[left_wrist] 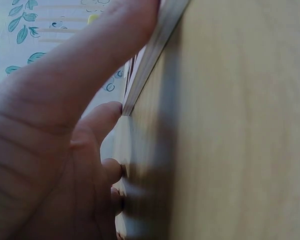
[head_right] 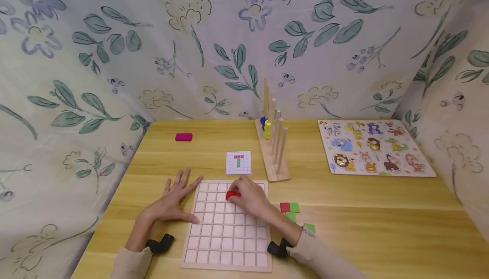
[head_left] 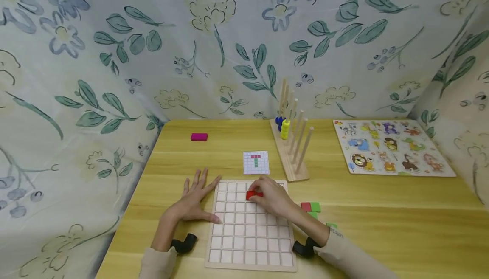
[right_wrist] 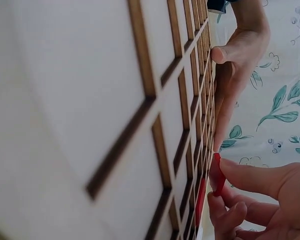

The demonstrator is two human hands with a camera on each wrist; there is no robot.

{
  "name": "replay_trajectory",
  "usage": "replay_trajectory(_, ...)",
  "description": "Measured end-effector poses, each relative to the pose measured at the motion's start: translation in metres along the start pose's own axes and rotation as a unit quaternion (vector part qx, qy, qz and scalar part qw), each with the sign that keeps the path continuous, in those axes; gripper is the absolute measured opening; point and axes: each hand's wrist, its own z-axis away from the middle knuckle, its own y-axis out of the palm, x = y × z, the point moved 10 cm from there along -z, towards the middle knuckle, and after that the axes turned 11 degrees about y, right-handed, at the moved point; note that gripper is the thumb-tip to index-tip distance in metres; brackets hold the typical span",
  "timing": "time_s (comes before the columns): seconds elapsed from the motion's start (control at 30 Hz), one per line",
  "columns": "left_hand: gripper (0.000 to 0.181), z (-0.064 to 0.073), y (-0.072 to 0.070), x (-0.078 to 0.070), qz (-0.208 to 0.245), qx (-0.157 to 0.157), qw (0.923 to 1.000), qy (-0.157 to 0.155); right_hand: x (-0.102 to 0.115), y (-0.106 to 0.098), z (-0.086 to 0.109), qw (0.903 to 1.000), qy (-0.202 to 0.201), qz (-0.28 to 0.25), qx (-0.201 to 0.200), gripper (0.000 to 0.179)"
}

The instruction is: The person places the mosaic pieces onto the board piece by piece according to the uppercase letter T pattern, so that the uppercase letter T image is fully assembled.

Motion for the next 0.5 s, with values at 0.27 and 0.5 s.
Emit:
replay_trajectory(0.27, 0.125, 0.0007, 0.0004, 0.0040, -0.006, -0.002, 1.0000, -0.006, 0.0019, 0.0051, -0.0036, 0.9999, -0.006, 0.009, 0.006, 0.012)
replay_trajectory(0.5, 0.124, 0.0009, 0.0017, 0.0037, -0.002, -0.001, 1.0000, -0.006, 0.0014, 0.0040, -0.0012, 0.9998, -0.008, 0.017, -0.010, 0.014)
